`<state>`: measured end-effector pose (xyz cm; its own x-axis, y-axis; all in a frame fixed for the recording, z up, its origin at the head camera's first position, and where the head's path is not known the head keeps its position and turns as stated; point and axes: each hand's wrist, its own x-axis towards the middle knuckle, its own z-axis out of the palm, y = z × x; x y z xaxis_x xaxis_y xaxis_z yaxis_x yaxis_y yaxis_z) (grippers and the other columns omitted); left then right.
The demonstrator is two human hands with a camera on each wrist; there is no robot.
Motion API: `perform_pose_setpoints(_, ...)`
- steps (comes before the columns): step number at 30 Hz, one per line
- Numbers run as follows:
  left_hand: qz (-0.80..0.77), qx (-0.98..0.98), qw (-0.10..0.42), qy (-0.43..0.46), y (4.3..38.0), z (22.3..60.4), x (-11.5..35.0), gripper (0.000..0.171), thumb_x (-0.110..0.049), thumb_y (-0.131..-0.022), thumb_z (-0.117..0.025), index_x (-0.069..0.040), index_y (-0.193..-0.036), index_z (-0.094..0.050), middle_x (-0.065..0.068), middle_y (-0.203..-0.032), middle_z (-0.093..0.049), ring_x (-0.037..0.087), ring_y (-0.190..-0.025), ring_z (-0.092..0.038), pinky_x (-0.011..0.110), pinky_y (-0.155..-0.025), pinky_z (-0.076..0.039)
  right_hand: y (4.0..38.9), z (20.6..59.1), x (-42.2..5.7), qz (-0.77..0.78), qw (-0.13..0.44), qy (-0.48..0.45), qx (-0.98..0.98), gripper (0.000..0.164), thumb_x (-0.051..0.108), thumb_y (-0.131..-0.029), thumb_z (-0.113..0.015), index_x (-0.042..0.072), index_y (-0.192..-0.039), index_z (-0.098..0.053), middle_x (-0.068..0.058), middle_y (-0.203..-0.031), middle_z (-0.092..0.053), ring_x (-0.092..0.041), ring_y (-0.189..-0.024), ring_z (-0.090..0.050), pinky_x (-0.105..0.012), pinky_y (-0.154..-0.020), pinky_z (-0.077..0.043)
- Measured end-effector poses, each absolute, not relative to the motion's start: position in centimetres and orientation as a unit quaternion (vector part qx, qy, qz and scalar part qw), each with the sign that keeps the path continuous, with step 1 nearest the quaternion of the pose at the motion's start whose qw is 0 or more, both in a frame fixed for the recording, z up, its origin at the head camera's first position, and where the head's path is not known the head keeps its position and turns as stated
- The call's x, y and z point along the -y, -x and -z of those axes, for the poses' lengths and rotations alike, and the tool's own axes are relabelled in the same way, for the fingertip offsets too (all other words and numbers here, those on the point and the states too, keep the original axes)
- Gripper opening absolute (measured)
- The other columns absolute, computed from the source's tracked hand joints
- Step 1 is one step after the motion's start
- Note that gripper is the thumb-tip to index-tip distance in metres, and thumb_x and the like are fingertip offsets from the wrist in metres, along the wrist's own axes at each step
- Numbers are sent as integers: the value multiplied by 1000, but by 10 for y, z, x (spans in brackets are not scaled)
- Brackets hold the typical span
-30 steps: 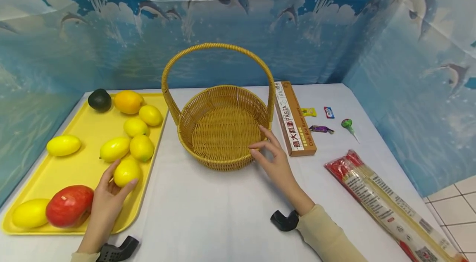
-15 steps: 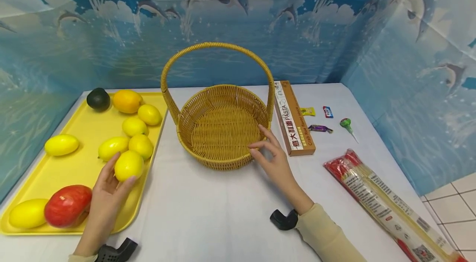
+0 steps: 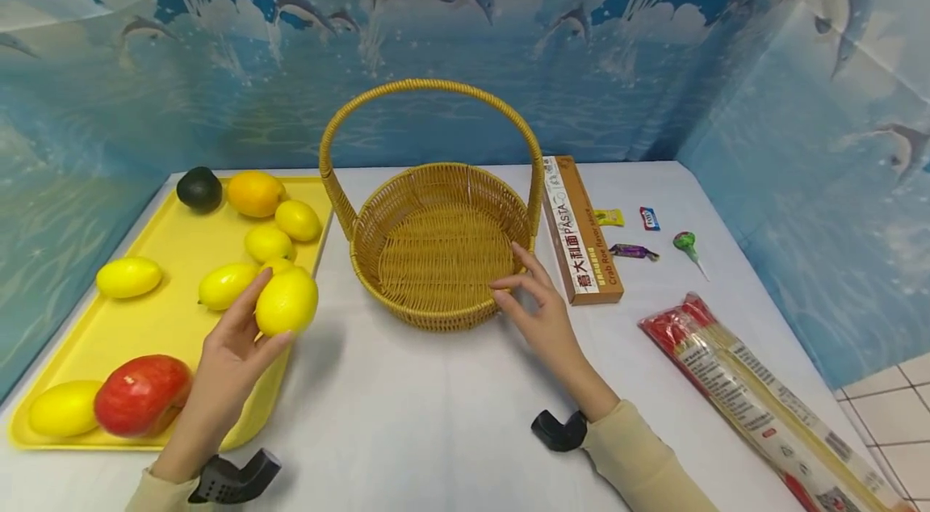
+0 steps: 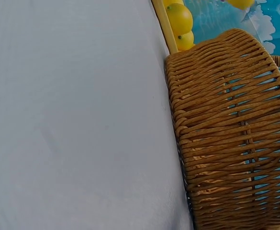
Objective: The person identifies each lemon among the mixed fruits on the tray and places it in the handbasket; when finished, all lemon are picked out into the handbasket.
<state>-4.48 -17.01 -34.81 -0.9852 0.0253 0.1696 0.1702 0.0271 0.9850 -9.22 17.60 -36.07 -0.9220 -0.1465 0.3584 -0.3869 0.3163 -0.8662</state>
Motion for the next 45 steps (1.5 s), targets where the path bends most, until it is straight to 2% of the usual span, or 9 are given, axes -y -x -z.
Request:
perform_pose_setpoints(4,700,705,38,112,56,333,153,72,5,-85,-65,-14,-147,-32,5,-147,-30,23,-127,-37,29,-94,-41,96,364,-180,-563,109,-172,801,12,-7,-87,-59,-7,-98,-65,-22,-146,-28,-39,-135,-17,-66,-101,-13)
perform_pose_setpoints(12,741,647,11,182,78,313,124,71,14,-86,-58,-9,-147,-30,4,-149,-27,25,-128,-35,34,-93,-43,110,390,-192,-558,114,-173,803,16,-4,-88,-62,1,-101,-68,-7,-149,-29,-26,-137,-17,-62,-103,-14)
perform_pose_setpoints(15,772,607,-27,186,84,306,113,68,8,-89,-55,-11,-148,-28,4,-148,-27,27,-127,-37,37,-95,-42,107,388,-191,-560,114,-171,802,16,-5,-87,-61,-1,-101,-68,-10,-149,-28,-28,-137,-16,-63,-102,-12)
perform_pose_setpoints(20,824,536,-95,157,100,299,96,62,-4,-92,-53,-20,-147,-30,2,-146,-28,28,-123,-39,41,-96,-41,97,371,-184,-570,110,-173,796,14,-9,-87,-59,-8,-99,-65,-22,-147,-26,-38,-136,-15,-66,-101,-12)
perform_pose_setpoints(24,831,522,-120,151,115,304,82,60,-4,-93,-53,-20,-147,-31,5,-144,-29,28,-122,-40,42,-95,-41,93,364,-180,-571,107,-170,796,15,-11,-87,-57,-9,-100,-64,-23,-147,-26,-38,-136,-15,-65,-101,-13)
perform_pose_setpoints(31,832,510,-157,154,131,320,66,56,-4,-95,-52,-16,-146,-34,9,-142,-33,30,-123,-41,51,-98,-36,92,367,-178,-571,107,-170,796,15,-10,-87,-58,-8,-99,-65,-22,-147,-26,-38,-136,-16,-65,-102,-12)
perform_pose_setpoints(39,817,510,-228,143,147,332,59,52,-6,-97,-51,-16,-145,-35,9,-142,-33,31,-124,-40,47,-97,-38,93,366,-177,-575,110,-184,789,16,-11,-87,-57,-8,-100,-64,-23,-147,-25,-38,-136,-15,-64,-102,-13)
perform_pose_setpoints(45,725,611,-290,129,158,333,51,56,-6,-95,-56,-16,-145,-35,9,-140,-33,29,-116,-48,38,-93,-44,92,364,-176,-576,114,-181,789,15,-13,-86,-56,-10,-99,-64,-24,-146,-26,-40,-136,-15,-64,-102,-12)
